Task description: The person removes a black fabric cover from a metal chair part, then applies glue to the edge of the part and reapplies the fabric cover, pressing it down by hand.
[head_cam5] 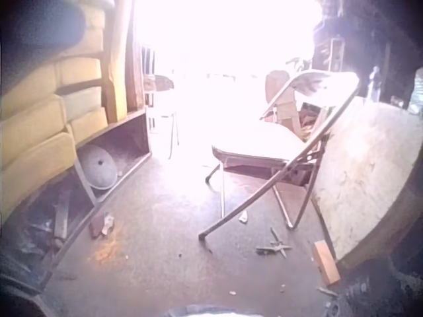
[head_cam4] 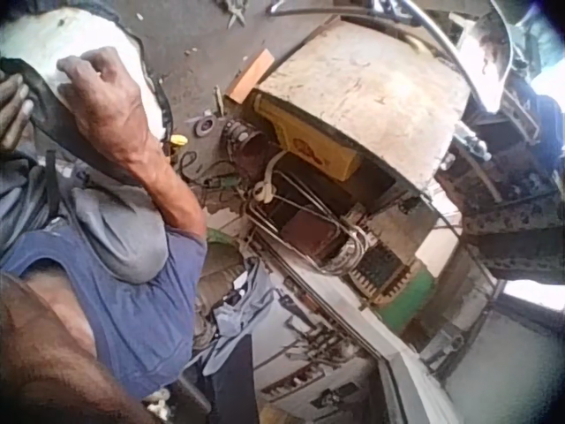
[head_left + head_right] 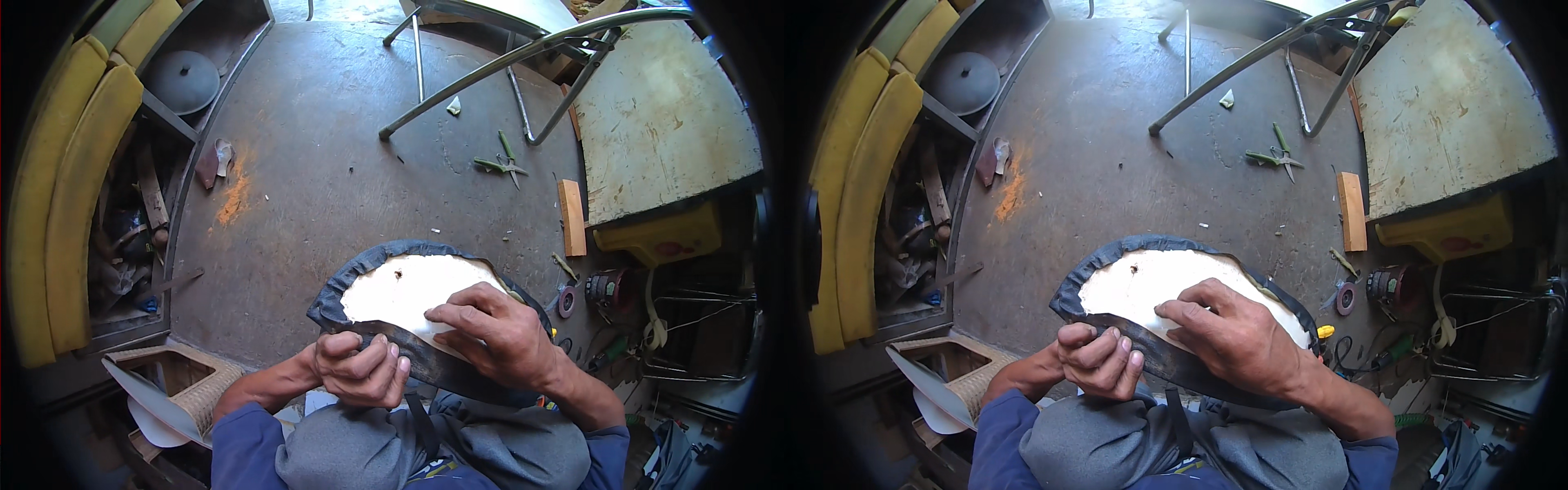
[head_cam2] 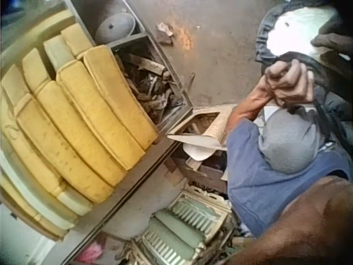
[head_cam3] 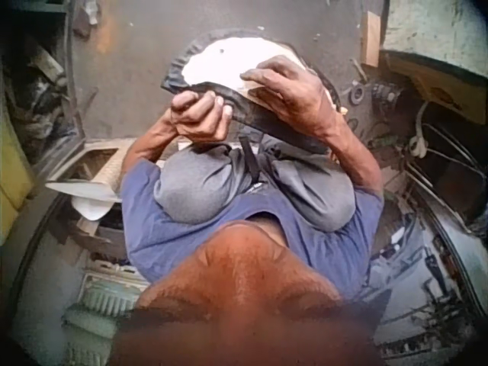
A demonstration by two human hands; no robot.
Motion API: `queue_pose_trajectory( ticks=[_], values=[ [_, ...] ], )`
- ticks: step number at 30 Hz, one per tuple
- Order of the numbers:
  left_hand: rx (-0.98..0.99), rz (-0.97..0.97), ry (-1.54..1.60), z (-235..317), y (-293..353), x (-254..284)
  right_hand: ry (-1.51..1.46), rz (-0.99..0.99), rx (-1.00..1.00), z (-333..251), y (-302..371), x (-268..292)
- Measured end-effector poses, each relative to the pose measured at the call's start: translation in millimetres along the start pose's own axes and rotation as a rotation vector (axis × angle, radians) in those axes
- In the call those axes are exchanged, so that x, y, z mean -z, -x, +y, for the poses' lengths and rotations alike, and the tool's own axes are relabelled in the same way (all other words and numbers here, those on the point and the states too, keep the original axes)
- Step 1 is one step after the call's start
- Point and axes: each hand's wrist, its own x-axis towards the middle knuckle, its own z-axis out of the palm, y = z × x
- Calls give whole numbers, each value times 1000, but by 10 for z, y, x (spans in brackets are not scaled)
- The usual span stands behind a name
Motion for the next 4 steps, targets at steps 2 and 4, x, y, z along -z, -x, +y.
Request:
queue_pose_trajectory(
  ticks=[2, 4],
  values=[
    [-8, -18, -9, -14, 7, 47, -2, -17, 15, -58, -32, 28],
    [-28, -26, -20, -46, 1, 78, 59, -18, 1, -92, -53, 37]
  ],
)
